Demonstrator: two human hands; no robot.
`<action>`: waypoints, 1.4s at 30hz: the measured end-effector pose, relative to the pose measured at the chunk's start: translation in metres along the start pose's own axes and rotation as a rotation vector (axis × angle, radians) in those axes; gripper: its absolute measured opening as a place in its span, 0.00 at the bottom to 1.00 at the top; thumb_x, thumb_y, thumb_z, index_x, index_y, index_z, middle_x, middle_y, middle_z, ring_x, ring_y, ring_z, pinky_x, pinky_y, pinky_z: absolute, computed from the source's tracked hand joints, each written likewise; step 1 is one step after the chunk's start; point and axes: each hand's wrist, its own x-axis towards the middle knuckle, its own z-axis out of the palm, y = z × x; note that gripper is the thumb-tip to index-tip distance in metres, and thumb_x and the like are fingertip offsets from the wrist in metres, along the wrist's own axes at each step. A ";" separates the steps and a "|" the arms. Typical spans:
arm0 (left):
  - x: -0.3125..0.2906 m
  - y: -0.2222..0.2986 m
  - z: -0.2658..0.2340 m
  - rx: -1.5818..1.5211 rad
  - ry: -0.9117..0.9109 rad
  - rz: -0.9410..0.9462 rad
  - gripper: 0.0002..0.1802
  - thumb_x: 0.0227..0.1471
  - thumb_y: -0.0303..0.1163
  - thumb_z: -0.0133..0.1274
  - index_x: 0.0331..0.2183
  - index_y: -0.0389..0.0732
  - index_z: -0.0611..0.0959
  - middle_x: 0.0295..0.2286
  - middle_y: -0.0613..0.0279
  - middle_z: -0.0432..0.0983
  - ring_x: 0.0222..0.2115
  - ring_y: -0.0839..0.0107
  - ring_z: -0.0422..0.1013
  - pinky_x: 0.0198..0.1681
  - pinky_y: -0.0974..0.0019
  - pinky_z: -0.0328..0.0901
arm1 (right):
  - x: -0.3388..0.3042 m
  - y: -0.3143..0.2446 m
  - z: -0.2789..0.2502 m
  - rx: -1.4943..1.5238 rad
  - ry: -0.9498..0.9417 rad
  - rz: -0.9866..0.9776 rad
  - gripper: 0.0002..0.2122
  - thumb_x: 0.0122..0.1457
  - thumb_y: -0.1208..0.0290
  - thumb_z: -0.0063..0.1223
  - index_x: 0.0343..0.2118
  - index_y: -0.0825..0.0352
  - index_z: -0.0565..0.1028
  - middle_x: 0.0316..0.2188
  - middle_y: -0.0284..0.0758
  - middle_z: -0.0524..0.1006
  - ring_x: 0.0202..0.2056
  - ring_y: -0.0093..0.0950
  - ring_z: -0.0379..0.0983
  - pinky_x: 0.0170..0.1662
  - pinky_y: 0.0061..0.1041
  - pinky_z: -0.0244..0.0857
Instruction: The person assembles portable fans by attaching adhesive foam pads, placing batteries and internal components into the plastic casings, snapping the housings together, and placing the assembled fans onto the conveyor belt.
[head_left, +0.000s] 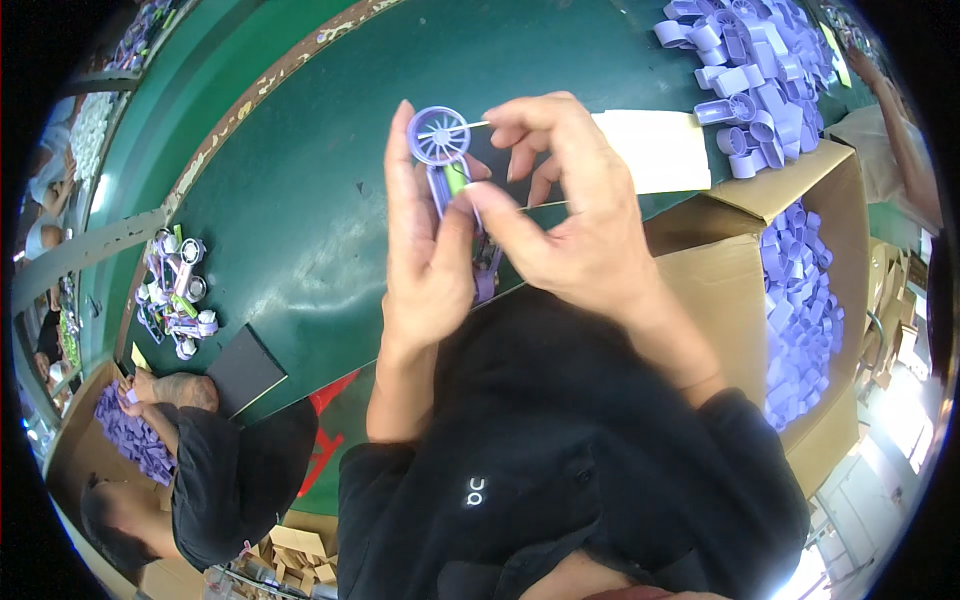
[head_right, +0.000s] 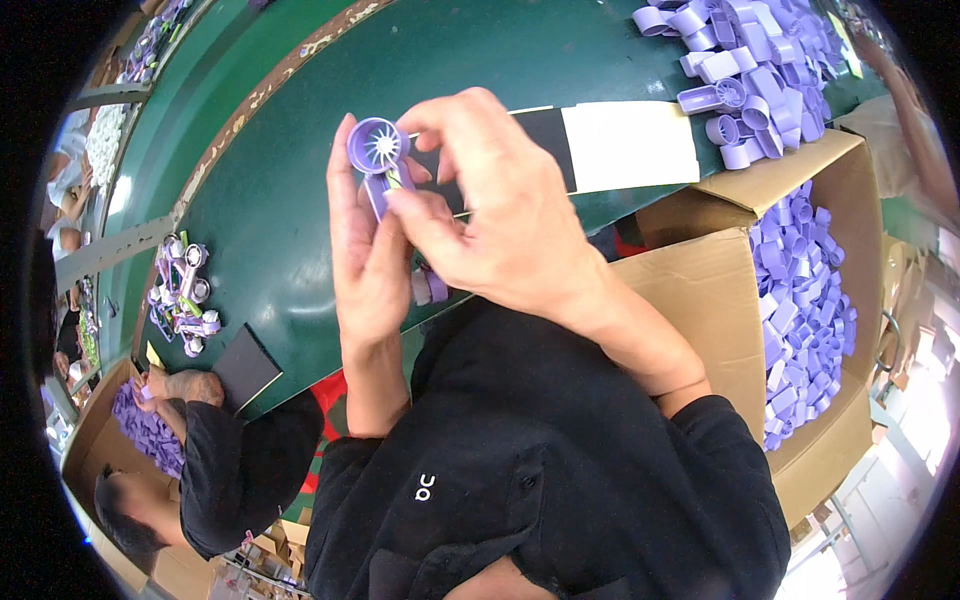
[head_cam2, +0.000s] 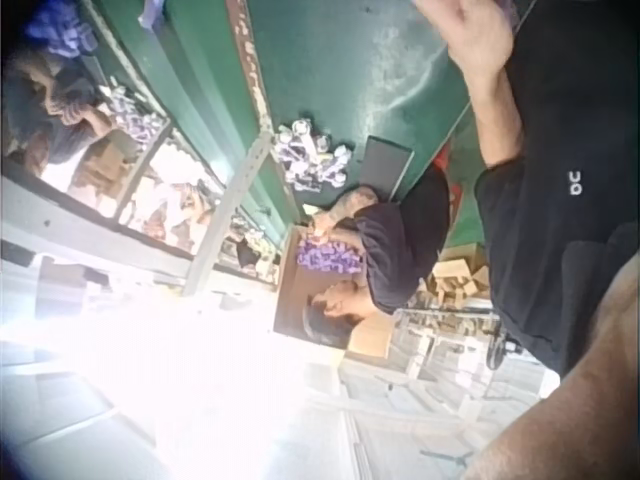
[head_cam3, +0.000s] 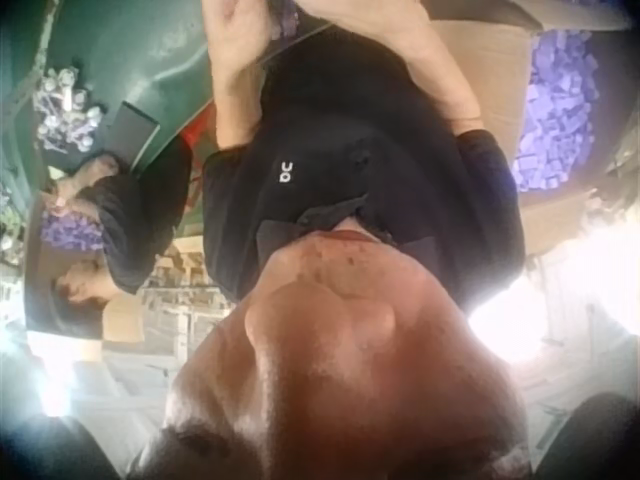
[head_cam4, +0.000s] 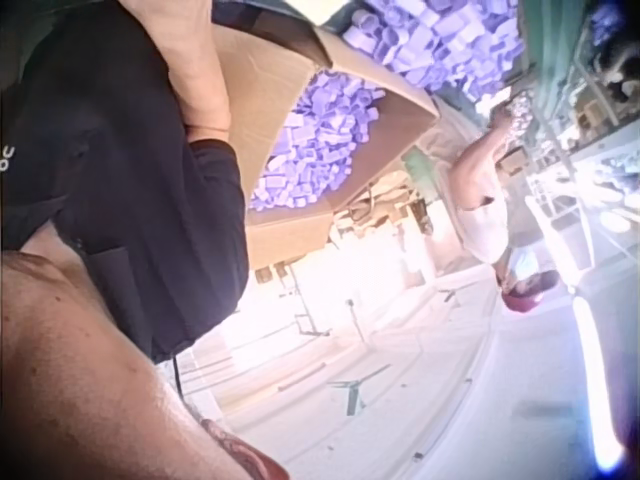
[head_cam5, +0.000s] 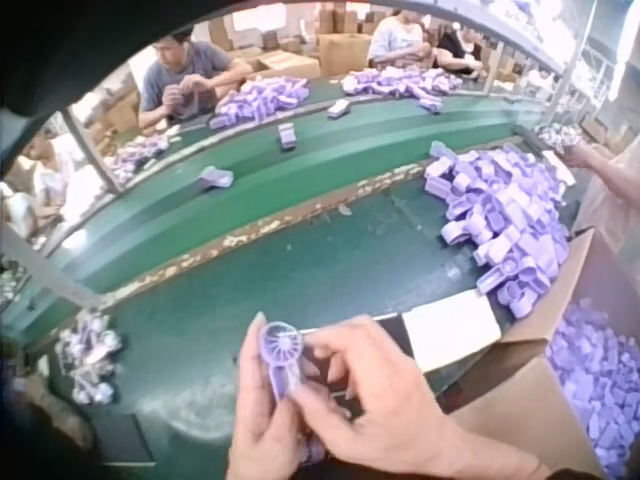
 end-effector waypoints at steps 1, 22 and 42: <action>0.001 0.000 -0.004 -0.184 0.035 -0.103 0.41 0.65 0.17 0.39 0.72 0.42 0.42 0.52 0.52 0.68 0.53 0.63 0.73 0.57 0.62 0.67 | -0.002 0.000 -0.001 0.152 0.026 0.132 0.18 0.51 0.79 0.63 0.46 0.68 0.76 0.38 0.37 0.77 0.35 0.28 0.77 0.32 0.25 0.70; 0.002 -0.006 0.016 0.046 0.128 0.116 0.41 0.63 0.14 0.35 0.72 0.41 0.42 0.51 0.49 0.69 0.51 0.62 0.75 0.58 0.59 0.69 | -0.019 0.024 -0.030 0.195 -0.265 0.136 0.24 0.53 0.74 0.70 0.53 0.69 0.75 0.37 0.38 0.80 0.39 0.29 0.79 0.48 0.29 0.75; 0.000 -0.034 0.004 -0.450 -0.105 -0.254 0.40 0.66 0.26 0.49 0.71 0.45 0.48 0.50 0.46 0.71 0.49 0.45 0.77 0.51 0.43 0.77 | -0.026 0.129 -0.075 -0.148 0.079 0.438 0.11 0.61 0.72 0.63 0.44 0.70 0.83 0.34 0.37 0.82 0.36 0.25 0.80 0.39 0.24 0.74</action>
